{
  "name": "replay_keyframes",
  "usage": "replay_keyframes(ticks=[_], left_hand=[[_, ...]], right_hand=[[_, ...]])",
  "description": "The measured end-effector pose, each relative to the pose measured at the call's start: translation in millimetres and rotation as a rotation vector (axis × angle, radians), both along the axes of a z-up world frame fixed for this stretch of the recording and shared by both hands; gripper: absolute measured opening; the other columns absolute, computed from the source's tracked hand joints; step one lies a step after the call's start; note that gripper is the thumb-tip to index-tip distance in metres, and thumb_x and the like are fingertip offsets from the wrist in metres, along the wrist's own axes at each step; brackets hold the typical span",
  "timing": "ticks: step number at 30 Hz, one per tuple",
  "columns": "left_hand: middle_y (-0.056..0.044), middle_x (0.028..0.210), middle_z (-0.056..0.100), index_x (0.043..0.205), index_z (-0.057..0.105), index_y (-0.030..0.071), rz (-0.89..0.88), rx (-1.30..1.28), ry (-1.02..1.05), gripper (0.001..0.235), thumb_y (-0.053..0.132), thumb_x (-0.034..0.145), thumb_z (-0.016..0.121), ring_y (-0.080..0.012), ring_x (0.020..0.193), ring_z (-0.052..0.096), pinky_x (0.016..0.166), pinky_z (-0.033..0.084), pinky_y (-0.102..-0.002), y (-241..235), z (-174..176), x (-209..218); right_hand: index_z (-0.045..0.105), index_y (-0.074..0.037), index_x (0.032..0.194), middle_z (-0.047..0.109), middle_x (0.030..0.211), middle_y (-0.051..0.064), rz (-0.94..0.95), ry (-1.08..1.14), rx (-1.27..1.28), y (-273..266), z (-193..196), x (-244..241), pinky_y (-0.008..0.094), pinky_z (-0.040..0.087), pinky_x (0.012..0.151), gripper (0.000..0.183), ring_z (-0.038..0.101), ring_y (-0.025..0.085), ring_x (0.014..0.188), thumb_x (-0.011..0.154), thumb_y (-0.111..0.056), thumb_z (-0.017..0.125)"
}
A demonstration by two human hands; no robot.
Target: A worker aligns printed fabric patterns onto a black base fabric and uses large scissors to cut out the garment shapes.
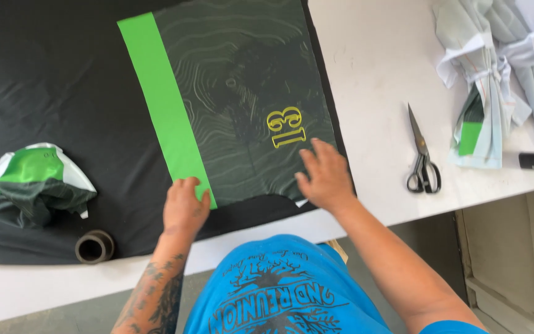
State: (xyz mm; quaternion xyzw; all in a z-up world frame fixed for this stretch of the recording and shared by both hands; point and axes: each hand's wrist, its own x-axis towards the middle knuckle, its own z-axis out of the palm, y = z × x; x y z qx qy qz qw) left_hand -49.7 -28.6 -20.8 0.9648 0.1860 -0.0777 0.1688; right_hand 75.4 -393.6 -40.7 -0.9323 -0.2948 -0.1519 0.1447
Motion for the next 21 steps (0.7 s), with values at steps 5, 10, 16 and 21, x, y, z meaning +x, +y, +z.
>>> replay_keyframes(ticks=[5,10,16,21], left_hand=[[-0.01,0.11,0.066,0.119,0.068,0.02,-0.257,0.024,0.048,0.039,0.035,0.085,0.076,-0.0373,0.103,0.071,0.084,0.064,-0.051,-33.8,8.9,46.0],[-0.006,0.115,0.065,0.121,0.069,0.024,-0.208,-0.041,0.255,0.043,0.043,0.084,0.077,-0.0335,0.113,0.068,0.089,0.063,-0.049,3.6,2.2,80.0],[-0.012,0.109,0.064,0.119,0.073,0.018,-0.096,0.235,-0.093,0.039,0.039,0.087,0.079,-0.0357,0.103,0.069,0.095,0.056,-0.045,136.3,-30.2,230.8],[-0.019,0.121,0.064,0.133,0.068,0.016,-0.021,0.136,0.064,0.045,0.039,0.095,0.072,-0.0408,0.114,0.069,0.099,0.057,-0.05,181.4,-29.7,320.0]], right_hand=[[0.06,-0.015,0.148,0.048,0.163,0.024,0.276,-0.01,0.115,85.5,13.5,25.5,0.061,0.039,0.11,0.057,0.047,0.047,0.148,0.101,-0.047,0.055],[0.069,-0.014,0.131,0.061,0.144,0.018,0.119,0.156,-0.12,56.5,-0.5,70.4,0.062,0.039,0.103,0.06,0.056,0.04,0.132,0.089,-0.057,0.068],[0.066,-0.008,0.14,0.059,0.146,0.023,0.122,0.007,-0.011,145.5,24.0,271.3,0.061,0.04,0.105,0.058,0.056,0.042,0.135,0.1,-0.051,0.062],[0.061,-0.014,0.152,0.048,0.164,0.019,0.017,0.26,-0.22,169.1,11.8,377.2,0.062,0.03,0.115,0.064,0.041,0.039,0.152,0.1,-0.05,0.066]])
